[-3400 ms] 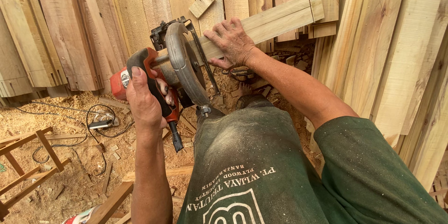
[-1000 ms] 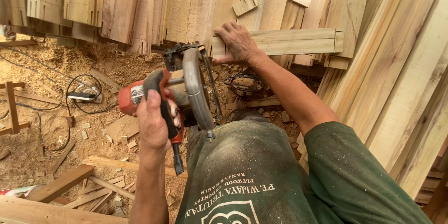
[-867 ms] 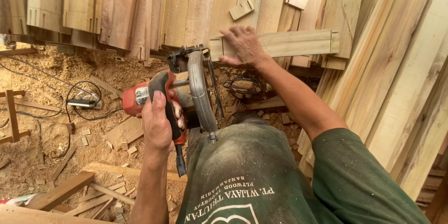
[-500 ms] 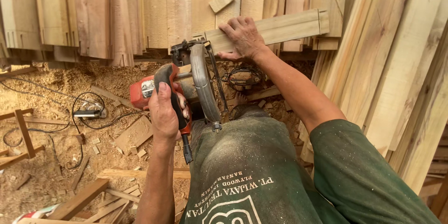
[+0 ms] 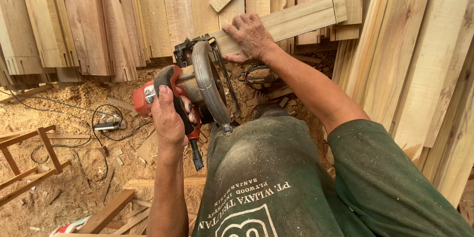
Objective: The person uses a handheld circular saw to cut notches into wooden planks. They repeatedly position the saw, cut along marked lines, and set the planks aside.
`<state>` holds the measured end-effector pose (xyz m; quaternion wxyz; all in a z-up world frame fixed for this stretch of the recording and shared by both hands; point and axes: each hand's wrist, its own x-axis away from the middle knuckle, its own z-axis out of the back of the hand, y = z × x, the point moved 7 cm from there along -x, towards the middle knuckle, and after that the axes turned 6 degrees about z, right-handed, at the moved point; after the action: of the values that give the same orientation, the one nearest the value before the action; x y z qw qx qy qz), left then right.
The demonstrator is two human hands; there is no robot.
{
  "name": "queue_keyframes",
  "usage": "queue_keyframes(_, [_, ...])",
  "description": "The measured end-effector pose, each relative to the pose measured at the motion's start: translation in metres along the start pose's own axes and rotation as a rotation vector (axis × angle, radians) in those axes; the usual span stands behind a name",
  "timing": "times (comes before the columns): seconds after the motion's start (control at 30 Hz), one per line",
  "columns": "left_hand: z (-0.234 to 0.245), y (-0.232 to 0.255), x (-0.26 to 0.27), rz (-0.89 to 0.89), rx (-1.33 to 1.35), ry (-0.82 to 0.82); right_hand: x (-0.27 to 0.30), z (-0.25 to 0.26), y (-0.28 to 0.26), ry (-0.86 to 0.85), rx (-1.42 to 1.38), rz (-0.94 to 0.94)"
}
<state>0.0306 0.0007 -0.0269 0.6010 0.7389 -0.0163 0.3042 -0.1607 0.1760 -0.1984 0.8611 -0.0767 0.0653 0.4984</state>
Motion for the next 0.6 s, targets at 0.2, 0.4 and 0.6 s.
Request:
queue_keyframes(0.2, [-0.001, 0.002, -0.007, 0.006, 0.042, -0.016, -0.001, 0.002, 0.001, -0.016, 0.003, 0.013])
queue_keyframes(0.4, [-0.004, 0.005, -0.013, 0.011, 0.042, -0.019, 0.0, 0.007, 0.002, 0.012, -0.057, 0.009])
queue_keyframes(0.6, [-0.004, 0.007, -0.017, 0.012, 0.055, -0.006, 0.0, 0.007, 0.001, -0.021, -0.054, 0.005])
